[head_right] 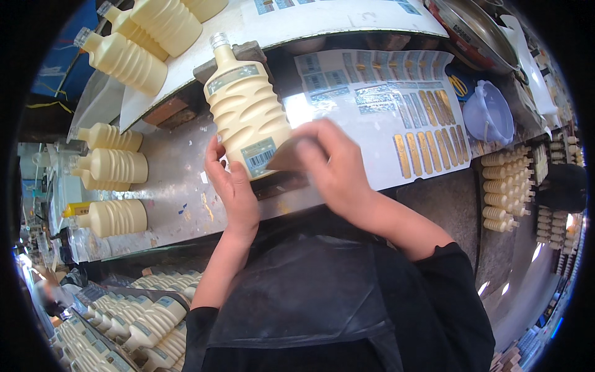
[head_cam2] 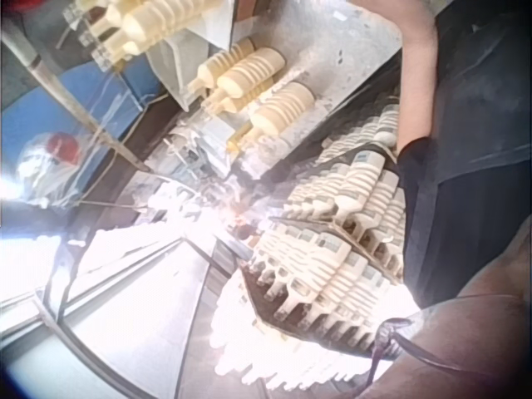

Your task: The person applies rectangular labels to the sides of cream-colored plastic bottles. They pick up each bottle, align the label, press it onto the surface, and smooth it with their fingers. Finished bottles are placed on a nearby shelf.

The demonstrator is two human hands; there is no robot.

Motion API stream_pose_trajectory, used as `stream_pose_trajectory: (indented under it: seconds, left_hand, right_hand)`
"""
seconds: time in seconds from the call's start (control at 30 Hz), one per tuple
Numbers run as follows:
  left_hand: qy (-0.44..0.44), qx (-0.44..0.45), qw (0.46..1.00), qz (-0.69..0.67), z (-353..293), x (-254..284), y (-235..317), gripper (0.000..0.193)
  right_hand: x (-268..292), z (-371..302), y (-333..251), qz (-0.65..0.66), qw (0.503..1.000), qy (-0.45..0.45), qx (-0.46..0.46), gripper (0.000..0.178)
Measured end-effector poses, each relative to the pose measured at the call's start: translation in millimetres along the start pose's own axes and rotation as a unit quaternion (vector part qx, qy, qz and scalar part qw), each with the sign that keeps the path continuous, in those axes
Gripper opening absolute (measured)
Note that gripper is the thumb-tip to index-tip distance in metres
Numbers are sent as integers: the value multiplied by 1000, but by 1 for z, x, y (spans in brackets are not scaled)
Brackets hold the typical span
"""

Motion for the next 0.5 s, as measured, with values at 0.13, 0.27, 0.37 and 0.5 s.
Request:
stream_pose_trajectory:
  seconds: [0.13,0.27,0.37,0.5]
  left_hand:
    - [-3,-37,993,108,6,-10,22,70]
    - [2,-7,999,39,9,-9,15,70]
    - [14,22,999,-27,10,-9,7,69]
    - [17,47,996,-74,10,-12,3,67]
  right_hand:
    - [-28,9,47,28,970,-126,-207,38]
    - [-37,24,42,-68,970,-117,-200,49]
    - [-43,26,43,-79,963,-154,-207,54]
    - [-48,23,60,-18,964,-157,-213,60]
Point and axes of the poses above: each hand's wrist, its own z-axis towards the middle knuckle, its own x-axis out of the back of the hand, y = z × x, the point moved 9 cm from there along z, towards the middle knuckle, and after that the axes turned 11 degrees about -z, right-handed, at the moved point
